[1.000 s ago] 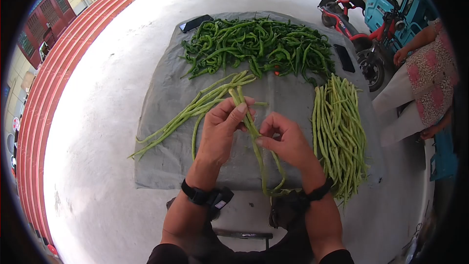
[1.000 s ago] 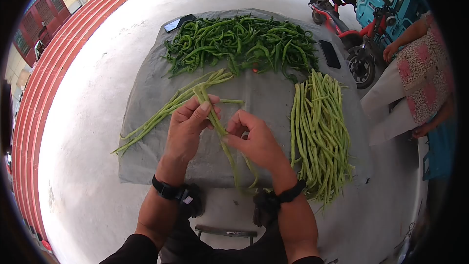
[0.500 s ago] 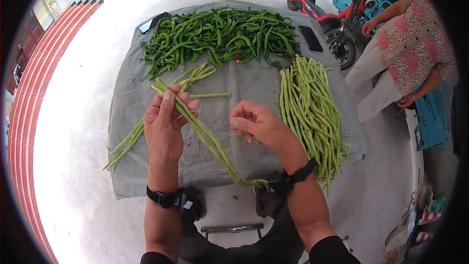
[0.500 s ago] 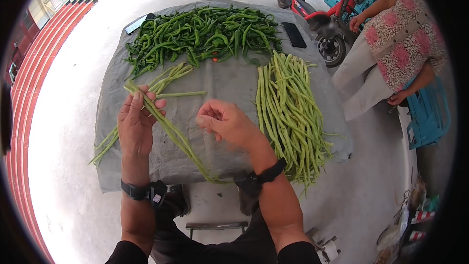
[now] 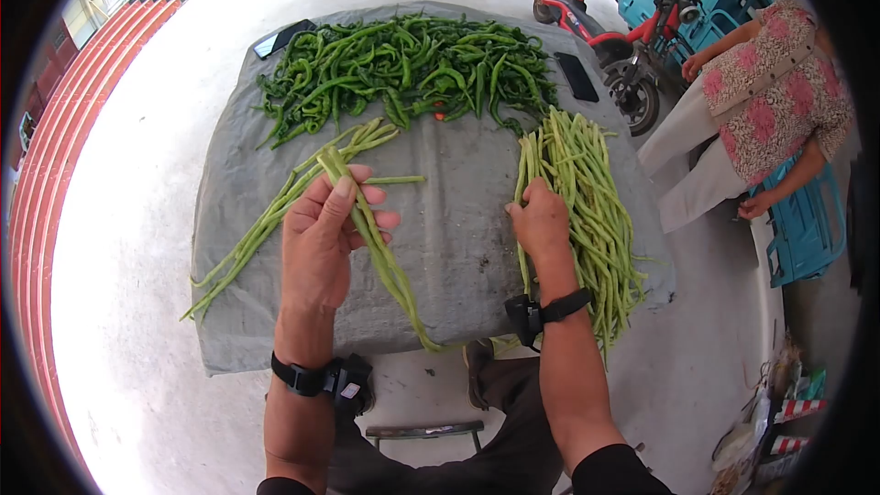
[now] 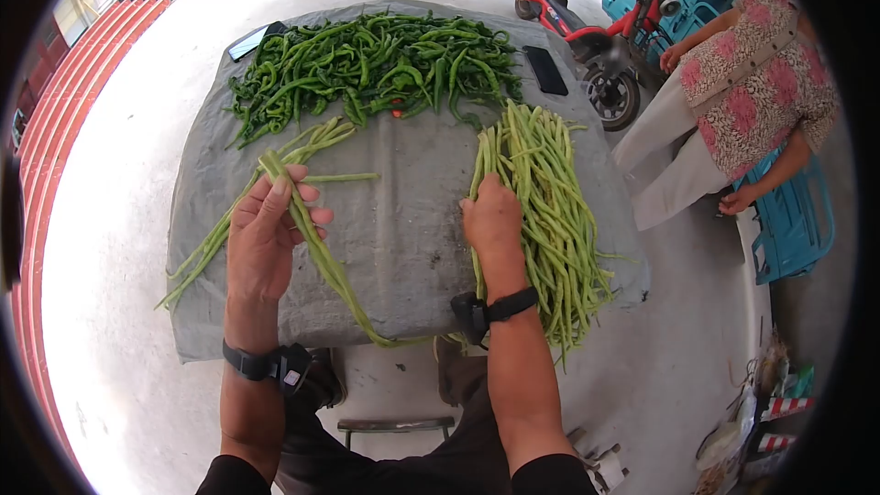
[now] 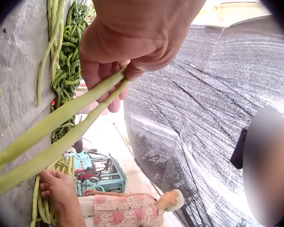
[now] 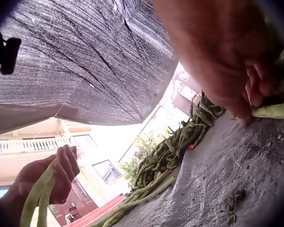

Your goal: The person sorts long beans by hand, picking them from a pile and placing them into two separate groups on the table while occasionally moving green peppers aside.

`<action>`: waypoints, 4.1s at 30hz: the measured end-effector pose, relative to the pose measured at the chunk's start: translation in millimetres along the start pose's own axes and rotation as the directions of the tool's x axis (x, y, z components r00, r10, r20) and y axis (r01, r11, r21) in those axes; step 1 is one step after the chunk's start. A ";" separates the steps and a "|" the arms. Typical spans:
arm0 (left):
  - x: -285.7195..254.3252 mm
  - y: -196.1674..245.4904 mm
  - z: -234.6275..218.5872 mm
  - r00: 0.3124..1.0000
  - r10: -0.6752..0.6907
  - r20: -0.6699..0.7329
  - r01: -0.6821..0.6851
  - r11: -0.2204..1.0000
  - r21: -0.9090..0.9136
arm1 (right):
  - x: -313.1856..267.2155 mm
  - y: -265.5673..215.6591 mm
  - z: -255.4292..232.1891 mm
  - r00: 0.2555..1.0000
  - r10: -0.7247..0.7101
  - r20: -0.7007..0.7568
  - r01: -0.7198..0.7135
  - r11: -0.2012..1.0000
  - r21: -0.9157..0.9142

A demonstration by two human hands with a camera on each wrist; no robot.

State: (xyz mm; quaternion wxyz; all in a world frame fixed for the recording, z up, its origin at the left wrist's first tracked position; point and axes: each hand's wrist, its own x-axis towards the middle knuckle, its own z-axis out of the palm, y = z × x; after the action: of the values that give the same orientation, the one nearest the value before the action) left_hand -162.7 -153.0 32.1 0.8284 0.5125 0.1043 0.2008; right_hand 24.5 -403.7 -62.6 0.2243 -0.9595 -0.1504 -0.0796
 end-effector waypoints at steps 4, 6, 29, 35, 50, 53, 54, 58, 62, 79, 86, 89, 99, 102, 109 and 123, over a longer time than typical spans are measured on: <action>-1.1 2.6 1.6 1.000 -0.014 0.025 0.013 0.999 0.037 | 6.8 8.9 -3.7 0.999 0.036 0.034 -0.041 0.986 0.162; -3.1 2.4 2.2 0.999 -0.027 0.029 0.025 0.999 0.042 | 9.9 12.4 -11.7 0.992 0.093 0.087 -0.116 0.937 0.329; 0.1 -7.5 4.4 0.997 -0.063 0.032 0.064 0.998 -0.018 | -37.4 -102.5 -62.2 0.535 -0.639 0.553 -0.249 0.506 0.826; -2.0 -8.5 6.8 0.997 -0.057 0.047 0.060 0.996 -0.070 | -39.3 -106.9 -56.8 0.560 -0.587 0.585 -0.357 0.466 0.810; -5.6 -19.9 8.5 1.000 -0.008 0.009 0.010 0.969 -0.247 | -45.4 -117.1 -39.1 0.589 -0.608 0.533 -0.310 0.440 0.843; -4.3 -20.5 0.5 1.000 0.000 -0.003 -0.001 0.964 -0.267 | -45.5 -118.2 -40.8 0.599 -0.608 0.521 -0.280 0.451 0.848; -3.8 -20.1 0.3 1.000 -0.002 -0.024 -0.005 0.962 -0.274 | -44.7 -119.9 -45.1 0.591 -0.617 0.519 -0.263 0.461 0.847; -1.4 -16.6 0.8 0.999 0.043 -0.026 -0.049 0.942 -0.331 | -45.6 -115.6 -36.9 0.634 -0.612 0.473 -0.099 0.542 0.835; -2.7 -10.7 6.0 0.997 0.062 -0.050 -0.076 0.931 -0.357 | -52.4 -122.5 -31.5 0.641 -0.643 0.419 -0.100 0.471 0.876; 11.0 19.4 -37.2 0.951 0.200 -0.237 -0.281 0.880 -0.384 | -62.0 -137.3 -29.2 0.324 -0.741 0.587 -0.540 0.365 0.758; 0.9 19.0 -21.8 0.991 0.131 0.022 -0.112 0.917 -0.383 | -63.7 -138.9 -18.0 0.370 -0.778 0.507 -0.403 0.358 0.842; -5.0 23.2 -10.8 0.990 0.133 0.050 -0.105 0.921 -0.375 | -57.2 -133.0 -19.5 0.463 -0.771 0.438 -0.265 0.352 0.898; -21.4 14.8 18.1 0.922 -0.182 0.341 0.211 0.976 -0.050 | -25.9 -136.8 -80.8 0.706 -0.625 0.333 -0.284 0.181 0.942; -22.5 18.2 17.2 0.894 -0.240 0.379 0.250 0.968 0.023 | -26.7 -135.5 -80.7 0.695 -0.644 0.320 -0.296 0.149 0.943; -23.6 16.0 14.1 0.839 -0.322 0.440 0.245 0.944 0.222 | -25.6 -126.5 -88.1 0.666 -0.661 0.345 -0.295 0.192 0.936; -23.7 16.4 25.4 0.845 -0.273 0.461 0.133 0.940 0.313 | -25.2 -127.9 -88.9 0.739 -0.587 0.332 -0.258 0.210 0.943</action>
State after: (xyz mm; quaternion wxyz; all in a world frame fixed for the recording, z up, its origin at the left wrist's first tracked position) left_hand -178.0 -177.5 57.5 0.7662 0.6404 -0.0323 -0.0437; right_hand -48.3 -341.2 62.7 0.6884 -0.5413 -0.3438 0.3389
